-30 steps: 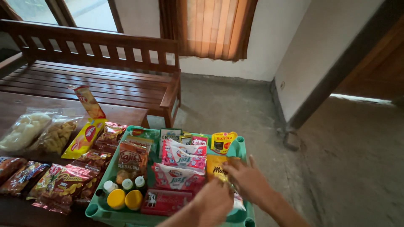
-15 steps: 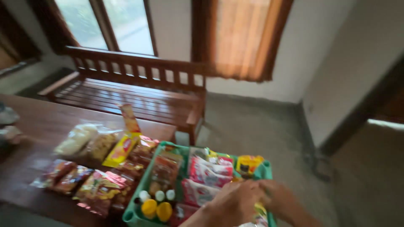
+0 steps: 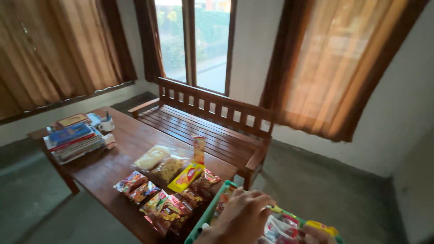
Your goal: Moving and organizing detergent packets and various snacks from a shelf to a table and then into a plastic crate.
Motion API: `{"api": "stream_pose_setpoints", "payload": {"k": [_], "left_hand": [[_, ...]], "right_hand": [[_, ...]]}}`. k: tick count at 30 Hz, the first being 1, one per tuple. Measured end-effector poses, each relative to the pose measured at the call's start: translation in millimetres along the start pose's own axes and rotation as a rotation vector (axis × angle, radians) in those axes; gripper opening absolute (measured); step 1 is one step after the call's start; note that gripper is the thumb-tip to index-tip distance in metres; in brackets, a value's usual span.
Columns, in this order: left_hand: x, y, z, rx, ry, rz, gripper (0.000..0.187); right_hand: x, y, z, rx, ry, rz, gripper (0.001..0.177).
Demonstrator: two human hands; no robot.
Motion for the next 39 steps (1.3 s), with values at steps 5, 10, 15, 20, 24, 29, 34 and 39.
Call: {"api": "stream_pose_setpoints", "payload": {"k": [5,10,15,20,24,29,34,39], "left_hand": [[41,-41,18,-0.019,-0.011,-0.023,0.016],[103,-94,22,-0.055,0.031,-0.052,0.013],[188,-147,50,-0.073,0.002,-0.09,0.013],[272,-182,76,0.1,-0.261,-0.09,0.015],[334,-171,100,0.067,-0.262,-0.147,0.02],[397,-118,140,0.192,-0.436,-0.177,0.011],[450,-82,120,0.285,-0.433,-0.163,0.015],[474,-43,98,0.375,-0.427,-0.067,0.027]], "right_hand": [[35,66,9,0.078,0.241,0.147,0.034],[69,119,16,-0.091,0.415,0.171,0.036],[166,265,39,-0.108,0.23,0.194,0.038],[145,386,35,-0.069,0.35,0.106,0.038],[101,466,30,0.051,0.312,0.319,0.034],[-13,511,39,0.299,0.332,0.433,0.033],[-109,528,32,0.246,-0.004,0.944,0.034],[-197,498,37,0.114,0.1,1.178,0.048]]}}
Point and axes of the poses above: each hand's wrist, its own z-axis away from the middle knuckle, its own y-axis out of the palm, x = y × z, the point moved 7 cm from there along -z, towards the middle knuckle, and after that the axes turned 2 degrees about x, right-handed, at the moved point
